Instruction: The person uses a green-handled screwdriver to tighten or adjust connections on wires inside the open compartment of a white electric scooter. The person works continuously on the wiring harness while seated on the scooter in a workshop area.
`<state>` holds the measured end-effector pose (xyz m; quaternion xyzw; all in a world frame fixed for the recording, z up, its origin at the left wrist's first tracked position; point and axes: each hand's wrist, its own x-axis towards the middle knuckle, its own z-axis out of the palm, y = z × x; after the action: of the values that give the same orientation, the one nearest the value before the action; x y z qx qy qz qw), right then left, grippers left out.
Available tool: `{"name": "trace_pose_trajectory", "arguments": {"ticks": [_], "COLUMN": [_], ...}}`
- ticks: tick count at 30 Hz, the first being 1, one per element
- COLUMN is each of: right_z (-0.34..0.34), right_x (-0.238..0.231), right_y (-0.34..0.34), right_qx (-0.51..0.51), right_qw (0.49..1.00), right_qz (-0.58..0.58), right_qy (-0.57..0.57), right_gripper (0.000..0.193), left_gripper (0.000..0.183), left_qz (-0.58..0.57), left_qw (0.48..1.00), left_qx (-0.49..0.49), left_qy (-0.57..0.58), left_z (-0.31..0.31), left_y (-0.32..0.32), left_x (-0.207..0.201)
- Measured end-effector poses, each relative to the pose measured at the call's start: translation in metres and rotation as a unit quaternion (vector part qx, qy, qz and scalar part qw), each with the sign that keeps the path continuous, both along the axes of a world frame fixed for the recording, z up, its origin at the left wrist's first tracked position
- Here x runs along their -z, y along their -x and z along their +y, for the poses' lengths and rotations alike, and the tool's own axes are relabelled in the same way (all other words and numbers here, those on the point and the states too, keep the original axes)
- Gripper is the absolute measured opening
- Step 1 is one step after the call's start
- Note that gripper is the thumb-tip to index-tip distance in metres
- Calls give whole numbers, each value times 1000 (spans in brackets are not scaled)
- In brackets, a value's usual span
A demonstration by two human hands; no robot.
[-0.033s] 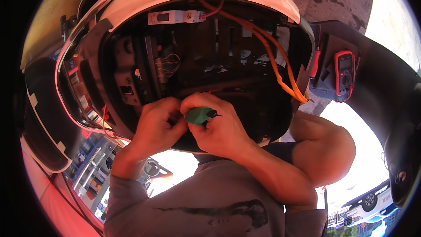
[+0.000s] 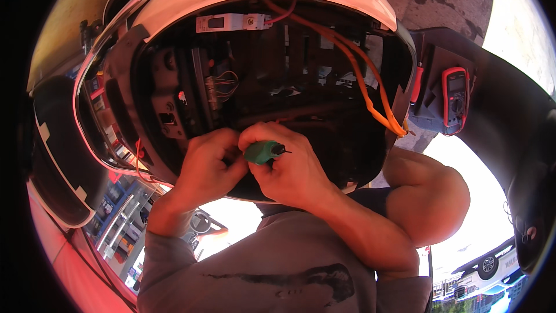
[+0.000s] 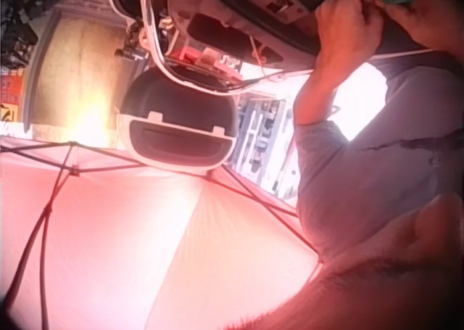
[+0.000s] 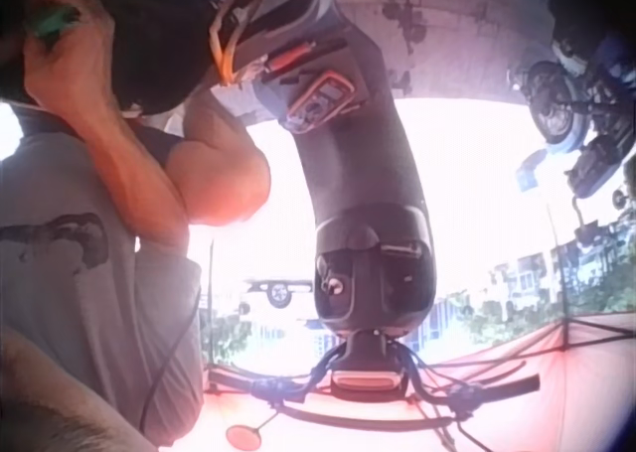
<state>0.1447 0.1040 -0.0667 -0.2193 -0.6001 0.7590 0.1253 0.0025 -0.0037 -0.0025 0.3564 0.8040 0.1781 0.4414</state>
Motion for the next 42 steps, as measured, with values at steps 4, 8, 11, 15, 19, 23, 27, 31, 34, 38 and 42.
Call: {"name": "trace_pose_trajectory", "arguments": {"ticks": [4, 8, 11, 15, 19, 23, 27, 31, 34, 38, 42], "right_z": [2, 4, 9, 15, 19, 20, 20, 23, 26, 25, 25], "right_x": [-3, -6, -6, -9, -11, -9, -10, -8, -6, -3, -1], "right_y": [-3, -6, -7, -7, -7, -7, -9, -8, -9, -9, -9], "right_qx": [-29, -5, -16, -21, -36, -34, -39, -40, -52, -62, -49], "right_qw": [991, 987, 989, 991, 992, 994, 992, 996, 997, 996, 994], "right_qz": [-75, -62, -60, -64, -46, -23, -34, -26, -29, -30, -27], "right_qy": [109, 149, 133, 119, 116, 97, 111, 72, 43, 51, 91], "right_gripper": [18, 22, 25, 26, 28, 29, 29, 30, 31, 31, 32], "left_gripper": [19, 20, 21, 15, 15, 14, 15, 16, 15, 15, 15], "left_qz": [3, -3, -7, -15, 0, 2, 2, 3, 5, 17, -2], "left_qw": [999, 1000, 1000, 999, 1000, 1000, 1000, 1000, 1000, 999, 1000], "left_qx": [37, 22, 19, -14, -7, -8, -9, -5, 4, 33, 12], "left_qy": [27, 0, 0, -27, -15, -18, -21, -26, -29, -25, -20], "left_z": [1, 0, -1, 0, 0, 1, 2, 3, 3, 3, 3], "left_y": [2, 2, 2, 0, -1, -1, 0, 0, 0, 1, 0], "left_x": [-1, 1, 1, 4, 4, 4, 3, 2, 1, 0, 0]}}
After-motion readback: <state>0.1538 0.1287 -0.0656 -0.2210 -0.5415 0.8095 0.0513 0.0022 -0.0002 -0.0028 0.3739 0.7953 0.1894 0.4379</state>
